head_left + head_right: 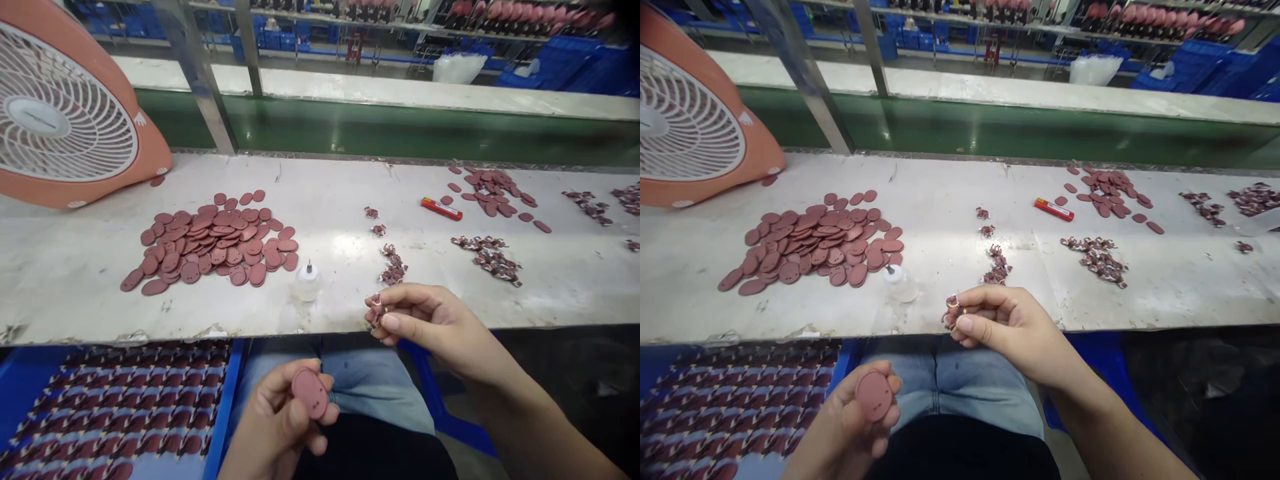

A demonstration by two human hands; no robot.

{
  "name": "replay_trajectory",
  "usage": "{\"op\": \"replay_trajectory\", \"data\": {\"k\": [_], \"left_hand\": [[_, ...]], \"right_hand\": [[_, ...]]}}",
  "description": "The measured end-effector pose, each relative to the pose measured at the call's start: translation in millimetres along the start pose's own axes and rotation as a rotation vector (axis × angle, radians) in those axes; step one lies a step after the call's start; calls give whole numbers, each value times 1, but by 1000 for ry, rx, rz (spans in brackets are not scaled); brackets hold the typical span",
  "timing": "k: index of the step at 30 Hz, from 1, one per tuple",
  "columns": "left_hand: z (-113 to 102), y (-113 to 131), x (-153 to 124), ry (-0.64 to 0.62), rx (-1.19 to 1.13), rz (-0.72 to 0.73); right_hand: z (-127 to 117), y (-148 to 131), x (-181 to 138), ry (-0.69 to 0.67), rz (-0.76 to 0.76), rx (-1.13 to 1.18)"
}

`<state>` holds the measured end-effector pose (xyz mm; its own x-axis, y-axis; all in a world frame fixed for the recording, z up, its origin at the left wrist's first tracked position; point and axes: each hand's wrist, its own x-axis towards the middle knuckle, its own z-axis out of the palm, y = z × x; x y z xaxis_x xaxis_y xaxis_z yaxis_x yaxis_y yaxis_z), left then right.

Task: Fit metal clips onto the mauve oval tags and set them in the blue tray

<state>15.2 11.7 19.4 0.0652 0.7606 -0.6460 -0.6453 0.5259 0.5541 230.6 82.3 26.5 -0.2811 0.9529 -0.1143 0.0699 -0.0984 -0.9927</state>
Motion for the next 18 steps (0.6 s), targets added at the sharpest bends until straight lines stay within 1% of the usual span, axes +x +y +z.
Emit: {"op": "replay_trajectory", "data": {"k": [2, 3, 8, 14, 18], "left_hand": [[0, -2, 0, -24, 1, -31], [-1, -4, 0, -46, -1, -43], [-13, -10, 5, -218, -3, -72], [-18, -11, 5, -309, -26, -65], [-19, -12, 4, -296, -42, -86]], "right_hand": [[12, -7, -9, -46, 21, 41], [17, -11, -13, -66, 8, 23], [35, -23, -20, -169, -174, -220], [40, -23, -18, -255, -238, -344], [40, -23, -17, -276, -252, -389]]}}
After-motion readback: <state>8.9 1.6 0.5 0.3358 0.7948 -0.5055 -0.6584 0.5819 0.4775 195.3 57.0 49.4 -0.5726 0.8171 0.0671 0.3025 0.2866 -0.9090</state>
